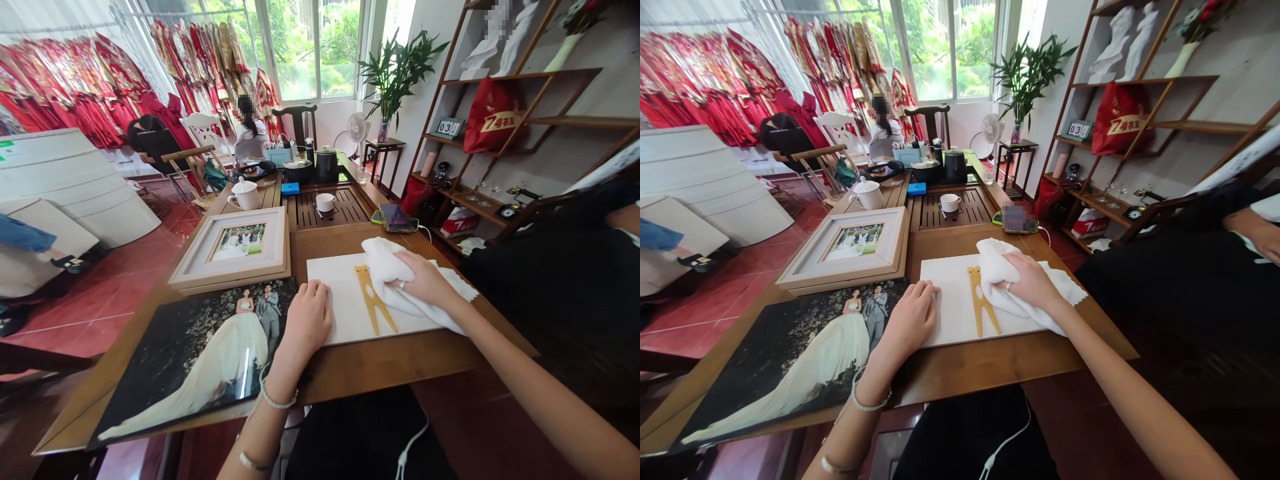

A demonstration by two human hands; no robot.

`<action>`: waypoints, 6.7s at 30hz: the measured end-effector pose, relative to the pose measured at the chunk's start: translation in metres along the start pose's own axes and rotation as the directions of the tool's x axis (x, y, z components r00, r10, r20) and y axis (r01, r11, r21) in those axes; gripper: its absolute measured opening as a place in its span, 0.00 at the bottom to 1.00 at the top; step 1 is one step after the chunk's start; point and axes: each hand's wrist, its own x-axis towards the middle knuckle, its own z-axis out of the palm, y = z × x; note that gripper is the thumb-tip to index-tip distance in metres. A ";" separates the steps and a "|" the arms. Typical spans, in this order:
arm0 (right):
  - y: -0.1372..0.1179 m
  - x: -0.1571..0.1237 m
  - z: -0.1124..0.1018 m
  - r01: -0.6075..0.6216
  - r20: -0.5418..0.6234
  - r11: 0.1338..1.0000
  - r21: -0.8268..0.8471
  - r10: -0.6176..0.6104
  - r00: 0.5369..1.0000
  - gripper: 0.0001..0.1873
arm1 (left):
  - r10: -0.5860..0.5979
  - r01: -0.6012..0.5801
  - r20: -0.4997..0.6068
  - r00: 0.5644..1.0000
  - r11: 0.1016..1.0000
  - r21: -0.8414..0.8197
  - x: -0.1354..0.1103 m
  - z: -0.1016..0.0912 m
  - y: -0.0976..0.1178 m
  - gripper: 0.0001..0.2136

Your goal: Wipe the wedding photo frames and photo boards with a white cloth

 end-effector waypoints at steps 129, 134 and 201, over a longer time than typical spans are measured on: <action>-0.057 0.012 -0.013 0.090 0.278 0.994 -0.067 -0.068 0.958 0.13 | 0.130 -0.137 -0.053 0.990 0.978 -0.157 -0.003 0.019 -0.010 0.07; -0.071 0.048 0.023 0.149 0.243 0.968 -0.203 -0.098 0.965 0.21 | 0.157 -0.166 -0.063 0.986 0.968 -0.189 -0.002 0.016 -0.010 0.07; -0.055 0.059 0.024 0.098 0.195 0.995 -0.010 -0.094 0.976 0.27 | 0.077 -0.086 -0.104 0.992 0.993 -0.082 0.000 0.027 -0.013 0.19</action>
